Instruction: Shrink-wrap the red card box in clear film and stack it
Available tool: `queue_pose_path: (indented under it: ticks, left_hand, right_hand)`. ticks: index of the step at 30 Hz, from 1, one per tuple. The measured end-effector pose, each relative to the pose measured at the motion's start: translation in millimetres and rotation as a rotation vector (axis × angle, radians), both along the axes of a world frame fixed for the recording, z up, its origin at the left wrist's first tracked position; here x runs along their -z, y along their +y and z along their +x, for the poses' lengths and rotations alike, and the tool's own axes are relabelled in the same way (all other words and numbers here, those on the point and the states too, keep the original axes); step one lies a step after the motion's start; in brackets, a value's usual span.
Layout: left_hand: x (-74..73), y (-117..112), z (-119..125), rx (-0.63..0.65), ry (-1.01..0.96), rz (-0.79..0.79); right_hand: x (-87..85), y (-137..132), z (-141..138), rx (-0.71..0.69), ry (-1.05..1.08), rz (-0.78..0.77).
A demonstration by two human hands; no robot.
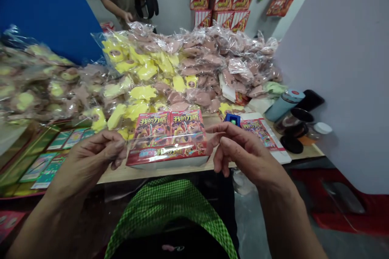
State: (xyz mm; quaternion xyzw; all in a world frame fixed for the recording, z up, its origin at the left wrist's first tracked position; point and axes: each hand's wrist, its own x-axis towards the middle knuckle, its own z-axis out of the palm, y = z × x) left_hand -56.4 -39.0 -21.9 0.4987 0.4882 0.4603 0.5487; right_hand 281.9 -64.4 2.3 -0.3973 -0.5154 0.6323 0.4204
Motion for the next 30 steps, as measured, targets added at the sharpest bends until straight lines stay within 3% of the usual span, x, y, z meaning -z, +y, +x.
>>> queue_pose_path:
  ticks: [4, 10, 17, 22, 30]
  left_hand:
    - [3.5, -1.1, -1.7, -0.031, 0.018, -0.031]
    - [1.7, -1.7, -0.2, 0.001, 0.02, -0.072]
    - [1.1, -0.9, 0.0, 0.106, -0.002, -0.215]
    - [4.2, -2.8, -7.7, 0.129, 0.058, -0.249]
    - [-1.0, 3.3, -10.2, 0.077, 0.227, -0.109]
  right_hand:
    - [-0.1, 1.2, -5.1, 0.005, -0.085, -0.041]
    - [2.7, 8.9, -12.4, 0.123, -0.244, 0.098]
    - [1.9, 0.9, -31.0, 0.43, -0.514, 0.075]
    - [6.0, 0.1, -36.1, 0.437, -0.637, 0.025]
    - [14.2, 1.5, -33.8, 0.394, -0.81, 0.106]
